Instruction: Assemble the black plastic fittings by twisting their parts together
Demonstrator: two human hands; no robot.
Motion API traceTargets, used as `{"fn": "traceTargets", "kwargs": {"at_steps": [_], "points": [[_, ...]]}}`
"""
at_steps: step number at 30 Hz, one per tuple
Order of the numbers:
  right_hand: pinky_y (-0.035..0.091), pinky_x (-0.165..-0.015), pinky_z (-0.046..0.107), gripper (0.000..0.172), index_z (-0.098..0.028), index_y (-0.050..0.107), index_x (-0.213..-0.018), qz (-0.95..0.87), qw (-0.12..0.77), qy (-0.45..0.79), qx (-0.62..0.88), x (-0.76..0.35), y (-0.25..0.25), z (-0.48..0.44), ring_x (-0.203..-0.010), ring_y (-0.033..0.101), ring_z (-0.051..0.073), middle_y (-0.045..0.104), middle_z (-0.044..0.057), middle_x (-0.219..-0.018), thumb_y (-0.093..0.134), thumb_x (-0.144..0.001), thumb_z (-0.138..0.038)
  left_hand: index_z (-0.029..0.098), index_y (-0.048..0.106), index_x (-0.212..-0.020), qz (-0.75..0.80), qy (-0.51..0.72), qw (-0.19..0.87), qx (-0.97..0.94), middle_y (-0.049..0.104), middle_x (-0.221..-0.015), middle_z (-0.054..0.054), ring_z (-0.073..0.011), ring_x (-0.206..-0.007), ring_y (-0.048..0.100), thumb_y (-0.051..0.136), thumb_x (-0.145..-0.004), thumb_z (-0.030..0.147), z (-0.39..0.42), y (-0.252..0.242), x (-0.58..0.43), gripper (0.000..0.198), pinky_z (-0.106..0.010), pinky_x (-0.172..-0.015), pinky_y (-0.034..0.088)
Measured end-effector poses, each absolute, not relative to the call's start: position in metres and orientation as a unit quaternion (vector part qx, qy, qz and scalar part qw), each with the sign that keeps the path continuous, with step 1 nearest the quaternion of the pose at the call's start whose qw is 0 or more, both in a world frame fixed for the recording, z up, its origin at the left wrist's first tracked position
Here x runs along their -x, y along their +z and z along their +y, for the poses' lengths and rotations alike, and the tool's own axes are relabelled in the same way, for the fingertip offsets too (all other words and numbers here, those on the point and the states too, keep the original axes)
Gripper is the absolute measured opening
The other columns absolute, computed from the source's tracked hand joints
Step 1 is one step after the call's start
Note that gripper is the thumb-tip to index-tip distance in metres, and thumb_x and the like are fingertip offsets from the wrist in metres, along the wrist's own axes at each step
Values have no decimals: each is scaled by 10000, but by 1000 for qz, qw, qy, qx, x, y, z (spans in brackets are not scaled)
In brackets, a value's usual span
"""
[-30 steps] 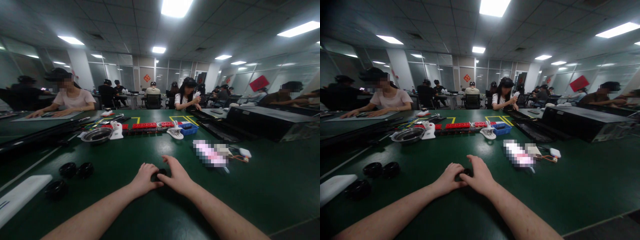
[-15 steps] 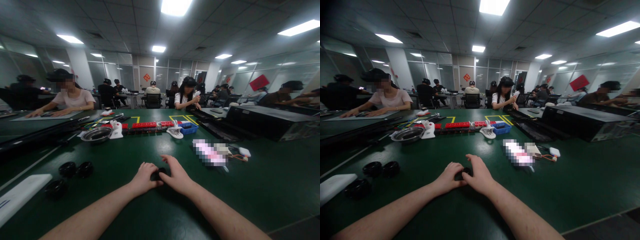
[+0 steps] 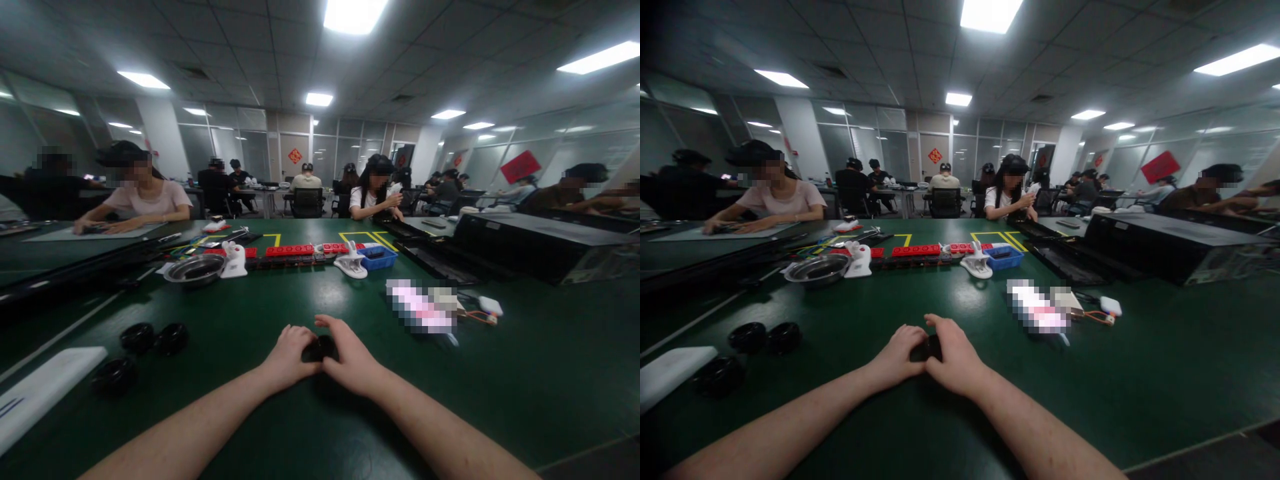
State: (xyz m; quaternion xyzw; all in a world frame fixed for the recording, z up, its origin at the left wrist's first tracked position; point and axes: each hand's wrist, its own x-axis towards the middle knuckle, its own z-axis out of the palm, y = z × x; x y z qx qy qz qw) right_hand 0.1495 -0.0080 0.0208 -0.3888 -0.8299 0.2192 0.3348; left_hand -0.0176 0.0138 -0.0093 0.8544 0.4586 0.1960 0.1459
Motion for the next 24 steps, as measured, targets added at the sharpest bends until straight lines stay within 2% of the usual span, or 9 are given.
{"fn": "traceTargets", "kwargs": {"at_steps": [5,8,12,15,19,22,24], "points": [[397,-812,380,556,-171,397,-1150,-784,348,180,482,-148,17,-1,-883,501,214,528,60,-924,623,-652,-274,201,545,-799,454,196,135,-858,547,-869,-16,-224,-890,488,584,-669,482,13,-8,17,312,-391,-853,314],[412,-789,343,516,-179,389,-1147,-797,333,225,451,-148,18,0,-841,520,186,545,39,-879,584,-670,-190,203,545,-826,453,196,136,-859,547,-883,-18,-220,-889,489,586,-676,461,13,-8,17,301,-389,-853,316],[356,-895,346,624,-208,333,-1200,-821,327,281,375,-150,21,-4,-1010,480,184,525,53,-1067,493,-622,-35,187,542,-861,456,198,135,-857,551,-909,-32,-228,-903,487,614,-655,444,13,-8,17,337,-390,-862,312],[359,-892,364,585,-187,371,-1177,-802,347,250,417,-150,19,-4,-1013,470,205,502,74,-1075,550,-627,-99,194,546,-821,453,196,133,-859,551,-896,-25,-228,-895,487,601,-661,468,13,-7,17,322,-390,-851,318],[411,-804,357,515,-162,428,-1092,-776,353,217,476,-146,15,-1,-857,512,198,527,48,-896,635,-627,-239,203,548,-797,453,197,131,-859,547,-878,-16,-218,-875,490,588,-671,470,12,-7,18,298,-384,-836,326],[411,-802,337,477,-193,406,-1101,-795,342,243,437,-146,17,-1,-846,525,176,545,23,-876,568,-656,-142,201,547,-844,455,198,132,-858,547,-887,-19,-219,-880,490,599,-662,459,13,-9,18,320,-384,-839,326],[380,-859,335,544,-211,369,-1139,-817,336,268,384,-147,20,-3,-935,510,171,548,28,-970,502,-637,-50,193,541,-881,459,200,133,-855,549,-892,-28,-224,-882,493,611,-650,456,14,-11,18,357,-388,-844,324]]}}
